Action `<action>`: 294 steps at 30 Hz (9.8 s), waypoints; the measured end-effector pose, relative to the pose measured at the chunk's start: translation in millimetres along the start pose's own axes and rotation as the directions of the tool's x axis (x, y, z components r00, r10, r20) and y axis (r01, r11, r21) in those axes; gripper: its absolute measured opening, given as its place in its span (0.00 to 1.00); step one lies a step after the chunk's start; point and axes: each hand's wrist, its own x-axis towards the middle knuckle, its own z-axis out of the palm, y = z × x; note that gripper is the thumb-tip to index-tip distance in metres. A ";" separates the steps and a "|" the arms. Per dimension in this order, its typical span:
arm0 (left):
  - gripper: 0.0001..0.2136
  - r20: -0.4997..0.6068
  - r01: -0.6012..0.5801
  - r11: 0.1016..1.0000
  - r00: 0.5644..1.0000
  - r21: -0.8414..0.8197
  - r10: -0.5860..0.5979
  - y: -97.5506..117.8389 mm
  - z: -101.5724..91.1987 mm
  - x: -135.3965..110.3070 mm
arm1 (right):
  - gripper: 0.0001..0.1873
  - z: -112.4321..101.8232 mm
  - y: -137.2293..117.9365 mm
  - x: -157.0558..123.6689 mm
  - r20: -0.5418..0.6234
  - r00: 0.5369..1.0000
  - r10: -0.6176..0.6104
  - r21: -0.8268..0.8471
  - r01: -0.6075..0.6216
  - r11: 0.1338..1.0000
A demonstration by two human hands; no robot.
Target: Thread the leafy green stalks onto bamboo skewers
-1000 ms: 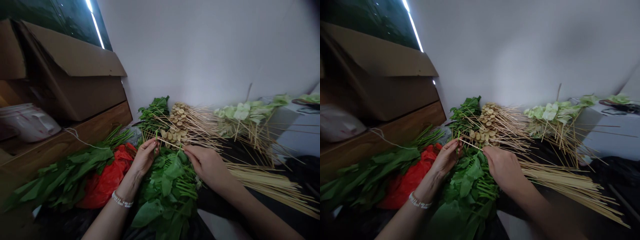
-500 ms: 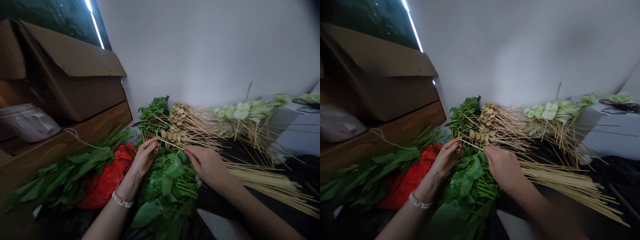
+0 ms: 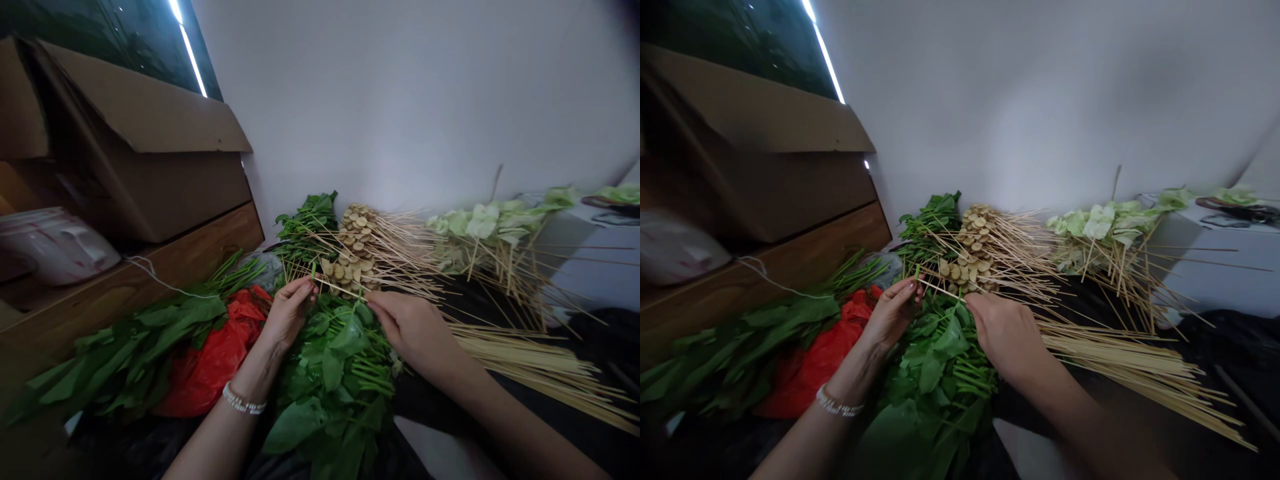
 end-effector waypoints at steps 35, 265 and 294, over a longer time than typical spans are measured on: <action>0.08 0.342 -0.105 0.901 0.938 0.420 -0.050 -2.6 8.1 -17.5 | 0.15 22.1 -19.0 -3.6 0.007 0.999 -0.048 0.116 0.047 0.992; 0.12 -0.015 0.006 0.997 1.000 0.079 -0.004 0.4 2.6 -2.3 | 0.15 0.3 8.6 5.0 0.082 0.996 0.014 0.076 -0.021 0.997; 0.13 -0.044 -0.015 0.989 0.999 0.146 0.021 0.2 1.1 -1.6 | 0.15 -0.3 5.4 4.0 0.101 0.995 0.023 0.068 -0.030 0.997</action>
